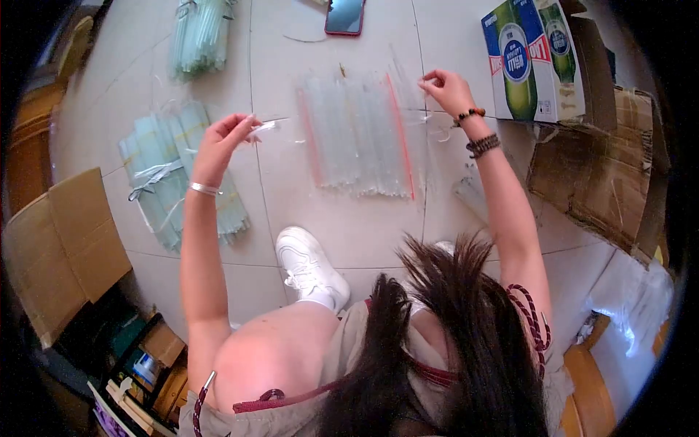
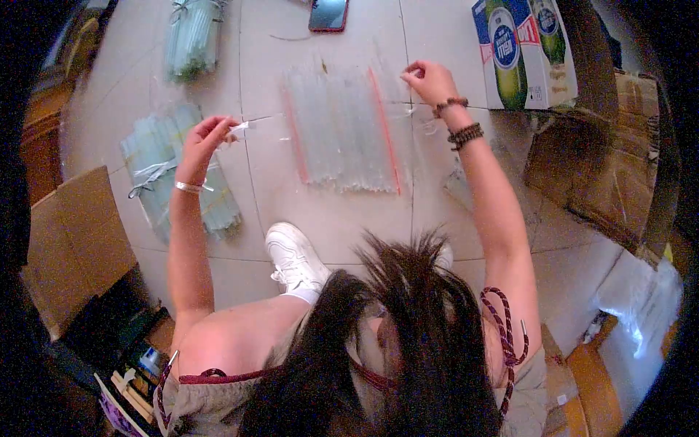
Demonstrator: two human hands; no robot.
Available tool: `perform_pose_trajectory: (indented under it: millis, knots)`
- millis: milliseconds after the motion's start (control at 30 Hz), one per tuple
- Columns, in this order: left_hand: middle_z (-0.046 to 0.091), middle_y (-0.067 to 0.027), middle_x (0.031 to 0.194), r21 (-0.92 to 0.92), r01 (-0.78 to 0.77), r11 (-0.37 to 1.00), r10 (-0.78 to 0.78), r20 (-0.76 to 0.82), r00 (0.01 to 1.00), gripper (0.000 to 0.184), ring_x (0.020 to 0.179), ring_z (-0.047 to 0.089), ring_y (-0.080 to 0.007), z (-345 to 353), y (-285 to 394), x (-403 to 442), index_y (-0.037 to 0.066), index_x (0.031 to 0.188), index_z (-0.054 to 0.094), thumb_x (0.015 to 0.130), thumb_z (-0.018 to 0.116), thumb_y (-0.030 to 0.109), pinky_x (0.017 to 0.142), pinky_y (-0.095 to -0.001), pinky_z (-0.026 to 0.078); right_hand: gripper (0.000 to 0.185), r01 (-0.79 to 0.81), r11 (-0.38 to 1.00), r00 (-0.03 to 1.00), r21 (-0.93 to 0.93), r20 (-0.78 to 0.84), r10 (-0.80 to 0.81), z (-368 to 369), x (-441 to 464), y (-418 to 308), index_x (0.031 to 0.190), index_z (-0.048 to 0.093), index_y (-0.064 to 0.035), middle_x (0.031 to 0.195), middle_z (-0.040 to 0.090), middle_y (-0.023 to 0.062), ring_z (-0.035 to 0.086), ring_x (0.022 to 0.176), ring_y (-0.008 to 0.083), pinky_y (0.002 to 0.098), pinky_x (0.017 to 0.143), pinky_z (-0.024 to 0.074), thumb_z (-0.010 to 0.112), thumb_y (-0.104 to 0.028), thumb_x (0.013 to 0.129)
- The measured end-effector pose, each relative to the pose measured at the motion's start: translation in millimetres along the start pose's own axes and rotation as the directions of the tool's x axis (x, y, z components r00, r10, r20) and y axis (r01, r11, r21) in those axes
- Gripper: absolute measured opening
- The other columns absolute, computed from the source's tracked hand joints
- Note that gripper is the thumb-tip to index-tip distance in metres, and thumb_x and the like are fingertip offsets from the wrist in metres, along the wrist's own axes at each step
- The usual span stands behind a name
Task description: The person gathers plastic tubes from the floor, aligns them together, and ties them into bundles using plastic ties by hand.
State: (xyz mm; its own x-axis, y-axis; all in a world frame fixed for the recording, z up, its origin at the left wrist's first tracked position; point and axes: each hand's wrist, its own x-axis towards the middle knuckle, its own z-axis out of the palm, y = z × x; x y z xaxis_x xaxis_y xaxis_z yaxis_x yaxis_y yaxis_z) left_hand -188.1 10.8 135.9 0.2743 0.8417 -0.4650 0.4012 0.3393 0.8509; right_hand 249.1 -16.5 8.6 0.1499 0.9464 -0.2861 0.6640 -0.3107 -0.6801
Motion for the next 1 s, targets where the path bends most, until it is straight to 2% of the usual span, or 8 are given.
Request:
perform_pose_trajectory:
  millis: [100, 200, 333, 533, 833, 900, 933, 1000]
  knots:
    - [0.067, -0.0019, 0.092, -0.098, -0.032, 0.995, 0.026, -0.063, 0.998, 0.021, 0.079, 0.060, -0.0085, 7.9, 36.4, -21.8, 0.003, 0.101, 0.067, 0.097, 0.059, 0.023, 0.074, -0.0235, 0.049, 0.024, 0.065, 0.994, 0.998, 0.085, -0.031, -0.063, 6.5, 33.1, 4.1, 0.102, 0.073, -0.0112, 0.082, 0.072, 0.0065, 0.066, 0.074, 0.0136, 0.0265, 0.068, 0.0505, 0.070, -0.026, 0.083]
    - [0.067, -0.0016, 0.089, 0.145, -0.004, 0.989, -0.013, 0.119, 0.993, 0.021, 0.074, 0.059, -0.0081, 0.2, 39.9, -27.9, 0.003, 0.102, 0.066, 0.097, 0.059, 0.022, 0.070, -0.0227, 0.048, 0.024, 0.143, 0.973, 0.988, 0.178, 0.022, -0.150, -11.9, 37.5, -19.9, 0.106, 0.072, -0.0110, 0.086, 0.073, 0.0046, 0.065, 0.076, 0.0124, 0.0270, 0.069, 0.0504, 0.068, -0.021, 0.085]
    - [0.066, -0.0013, 0.087, 0.026, 0.048, 0.998, -0.051, 0.119, 0.992, 0.023, 0.074, 0.059, -0.0059, 21.1, 53.2, -35.6, -0.001, 0.099, 0.066, 0.096, 0.059, 0.021, 0.069, -0.0215, 0.049, 0.029, 0.113, 0.906, 0.934, 0.408, 0.268, -0.237, -42.1, 3.7, -72.9, 0.114, 0.069, -0.0097, 0.090, 0.071, 0.0002, 0.059, 0.075, 0.0049, 0.0228, 0.062, 0.0475, 0.067, -0.019, 0.087]
    - [0.062, -0.0131, 0.123, -0.502, 0.081, 0.861, -0.001, 0.157, 0.988, 0.035, 0.095, 0.065, -0.0174, 60.7, 54.1, -23.0, -0.005, 0.124, 0.056, 0.096, 0.050, 0.016, 0.089, -0.0310, 0.051, 0.024, 0.212, 0.857, 0.868, 0.470, 0.312, -0.385, -37.6, -34.3, -113.4, 0.110, 0.067, -0.0064, 0.082, 0.067, -0.0001, 0.053, 0.066, 0.0038, 0.0214, 0.056, 0.0443, 0.067, -0.016, 0.089]
    - [0.052, -0.0103, 0.133, -0.283, -0.007, 0.959, 0.157, 0.510, 0.846, 0.049, 0.115, 0.055, -0.0188, 138.8, 30.1, 9.9, -0.002, 0.138, 0.042, 0.094, 0.057, 0.014, 0.099, -0.0333, 0.044, 0.009, 0.392, 0.734, 0.770, 0.554, 0.238, -0.591, -27.3, -78.4, -193.3, 0.098, 0.058, 0.0001, 0.084, 0.063, 0.0026, 0.057, 0.071, 0.0039, 0.0190, 0.061, 0.0465, 0.058, 0.000, 0.089]
    - [0.054, -0.0092, 0.131, -0.003, -0.427, 0.904, 0.403, 0.335, 0.852, 0.047, 0.115, 0.054, -0.0195, 151.4, 30.8, 5.5, -0.003, 0.132, 0.045, 0.093, 0.061, 0.019, 0.096, -0.0324, 0.045, 0.019, 0.598, 0.617, 0.663, 0.512, 0.117, -0.740, -14.1, -73.5, -191.7, 0.109, 0.057, -0.0001, 0.085, 0.063, 0.0044, 0.058, 0.070, 0.0046, 0.0199, 0.061, 0.0483, 0.058, -0.002, 0.091]
    - [0.059, -0.0086, 0.123, 0.043, -0.405, 0.913, 0.373, 0.312, 0.874, 0.044, 0.109, 0.057, -0.0190, 152.9, 31.6, 6.6, -0.003, 0.128, 0.050, 0.093, 0.062, 0.020, 0.094, -0.0322, 0.047, 0.023, 0.620, 0.593, 0.641, 0.513, 0.104, -0.761, -12.9, -73.1, -192.3, 0.115, 0.057, -0.0007, 0.085, 0.064, 0.0046, 0.058, 0.070, 0.0047, 0.0200, 0.061, 0.0488, 0.057, -0.002, 0.092]
    - [0.067, -0.0060, 0.101, -0.053, -0.244, 0.968, 0.249, 0.298, 0.922, 0.034, 0.093, 0.062, -0.0159, 151.6, 38.8, 8.2, -0.003, 0.116, 0.061, 0.094, 0.063, 0.023, 0.086, -0.0308, 0.051, 0.033, 0.239, 0.744, 0.801, 0.624, 0.307, -0.514, -33.5, -78.4, -195.8, 0.127, 0.053, -0.0025, 0.095, 0.064, 0.0048, 0.059, 0.073, 0.0055, 0.0202, 0.065, 0.0505, 0.055, -0.003, 0.094]
